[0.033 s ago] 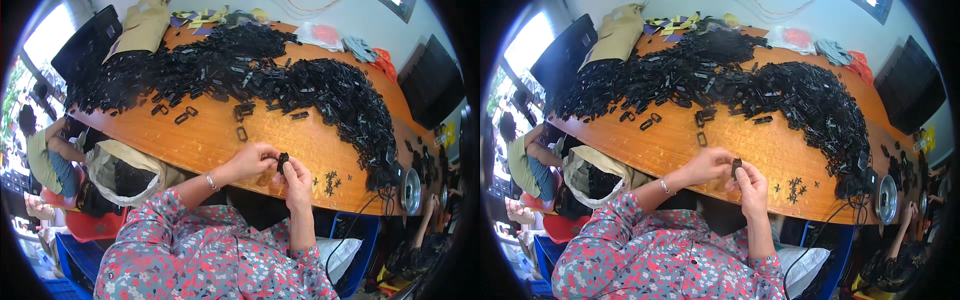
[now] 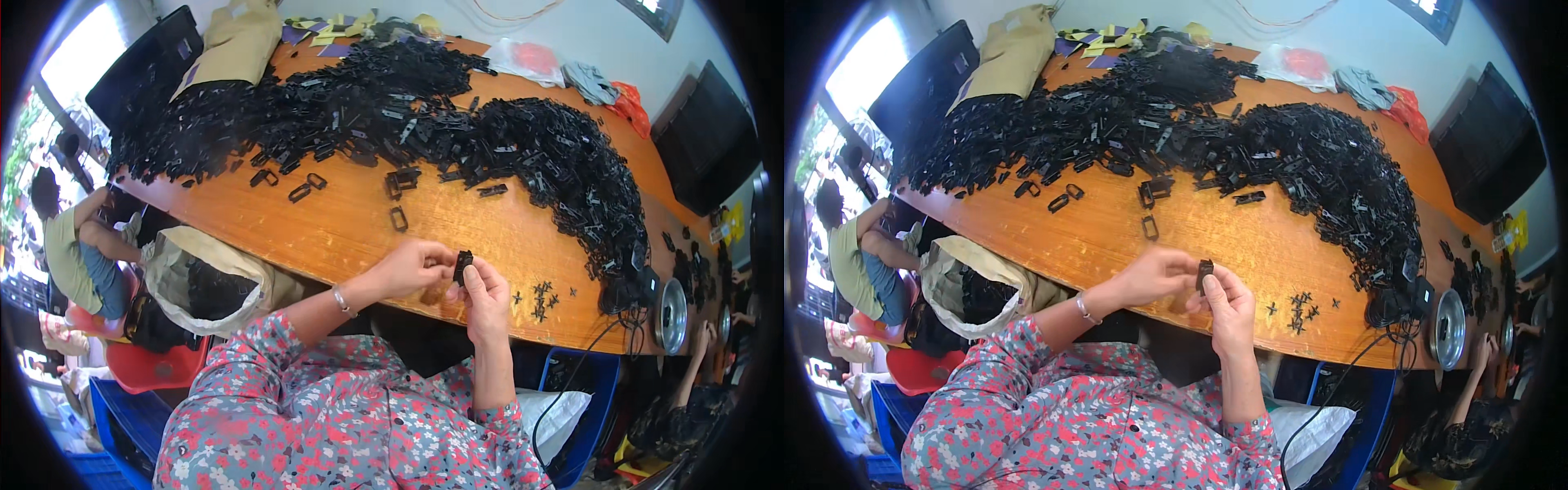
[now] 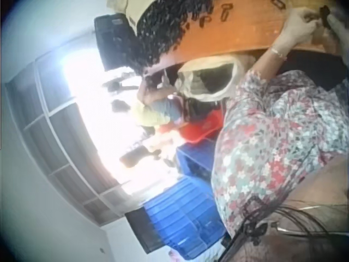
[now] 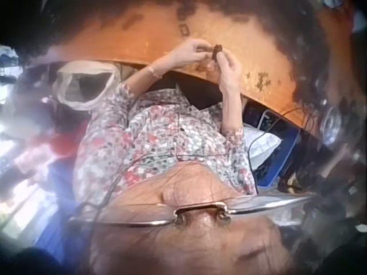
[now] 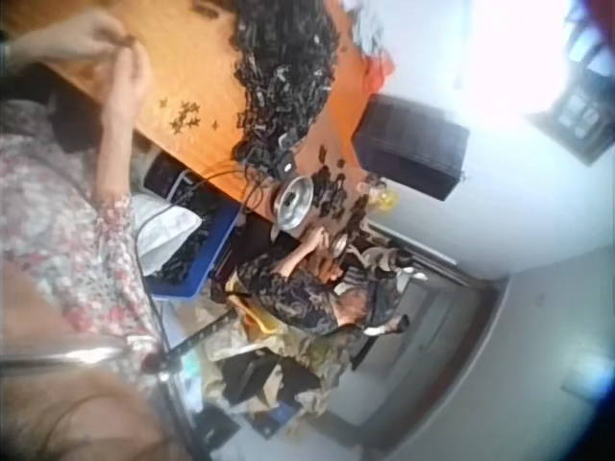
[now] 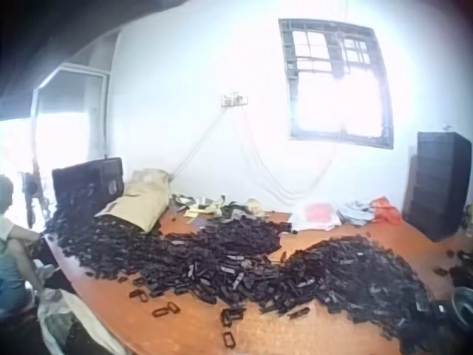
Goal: The person assembles small black plastic latches or buckles by hand at a workstation.
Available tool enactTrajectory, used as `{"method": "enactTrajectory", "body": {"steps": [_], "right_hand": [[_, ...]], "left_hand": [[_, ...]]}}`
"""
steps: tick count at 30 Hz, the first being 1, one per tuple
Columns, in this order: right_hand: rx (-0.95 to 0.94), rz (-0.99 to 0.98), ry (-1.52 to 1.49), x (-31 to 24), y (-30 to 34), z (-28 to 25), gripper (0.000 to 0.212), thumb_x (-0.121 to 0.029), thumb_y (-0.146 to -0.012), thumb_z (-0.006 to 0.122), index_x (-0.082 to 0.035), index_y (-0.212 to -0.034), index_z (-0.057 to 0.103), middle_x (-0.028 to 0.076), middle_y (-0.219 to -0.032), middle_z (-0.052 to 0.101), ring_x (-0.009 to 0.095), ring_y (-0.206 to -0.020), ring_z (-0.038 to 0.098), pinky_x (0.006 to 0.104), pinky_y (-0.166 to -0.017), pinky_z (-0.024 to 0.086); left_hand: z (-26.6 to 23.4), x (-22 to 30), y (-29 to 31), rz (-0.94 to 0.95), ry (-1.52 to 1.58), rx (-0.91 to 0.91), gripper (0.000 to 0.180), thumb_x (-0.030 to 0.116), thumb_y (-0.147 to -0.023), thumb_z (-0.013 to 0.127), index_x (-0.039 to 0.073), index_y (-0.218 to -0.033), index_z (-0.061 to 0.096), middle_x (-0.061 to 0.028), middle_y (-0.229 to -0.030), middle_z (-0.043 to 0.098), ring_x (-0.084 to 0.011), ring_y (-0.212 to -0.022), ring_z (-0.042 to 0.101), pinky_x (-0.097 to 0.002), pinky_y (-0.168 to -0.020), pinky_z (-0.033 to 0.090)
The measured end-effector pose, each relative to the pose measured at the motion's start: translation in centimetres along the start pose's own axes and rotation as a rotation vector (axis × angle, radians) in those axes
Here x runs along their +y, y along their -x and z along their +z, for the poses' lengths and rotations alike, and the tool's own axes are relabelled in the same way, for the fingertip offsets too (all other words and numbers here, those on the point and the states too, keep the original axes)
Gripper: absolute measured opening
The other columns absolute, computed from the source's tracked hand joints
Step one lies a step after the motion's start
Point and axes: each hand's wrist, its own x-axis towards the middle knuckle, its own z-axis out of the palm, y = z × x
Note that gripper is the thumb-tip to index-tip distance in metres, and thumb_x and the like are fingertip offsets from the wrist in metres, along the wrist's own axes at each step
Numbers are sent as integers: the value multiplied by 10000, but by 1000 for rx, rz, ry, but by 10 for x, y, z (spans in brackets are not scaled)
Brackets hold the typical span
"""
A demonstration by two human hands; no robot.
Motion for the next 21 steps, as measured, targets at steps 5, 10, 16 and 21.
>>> {"method": "enactTrajectory", "body": {"steps": [5, 10, 16, 21], "right_hand": [[11, 40, -86, 17, 8, 8, 288, -208, -1080, 589, 10, -1258, 647, 101, -1015, 742, 119, -739, 671, 264, -669, 567], [30, 171, -318, 22, 10, 19, 330, -259, -1090, 571, 4, -1283, 626, 80, -1018, 724, 110, -759, 652, 275, -692, 560], [-34, 275, -482, 32, 4, 12, 340, -266, -1078, 594, -11, -1302, 620, 77, -1030, 729, 107, -772, 672, 253, -680, 575], [-55, 257, -325, 28, -5, 13, 325, -258, -1068, 618, 3, -1257, 660, 91, -1005, 750, 113, -718, 686, 258, -658, 581]], "left_hand": [[-4, 17, 50, -284, 717, -187, 395, 129, -974, 733, -61, -1303, 623, -75, -1171, 713, -157, -1091, 681, -324, -971, 543], [11, 11, 73, -276, 758, 49, 301, 9, -985, 683, -58, -1274, 632, -76, -1136, 722, -143, -1015, 704, -286, -929, 571], [3, -17, 68, -289, 661, 358, 216, 114, -1005, 700, -13, -1179, 691, -35, -1001, 732, -105, -842, 694, -254, -776, 564], [-14, -10, 61, -240, 680, 337, 295, 137, -1021, 682, -10, -1277, 672, -24, -991, 736, -87, -838, 682, -243, -779, 560]]}}
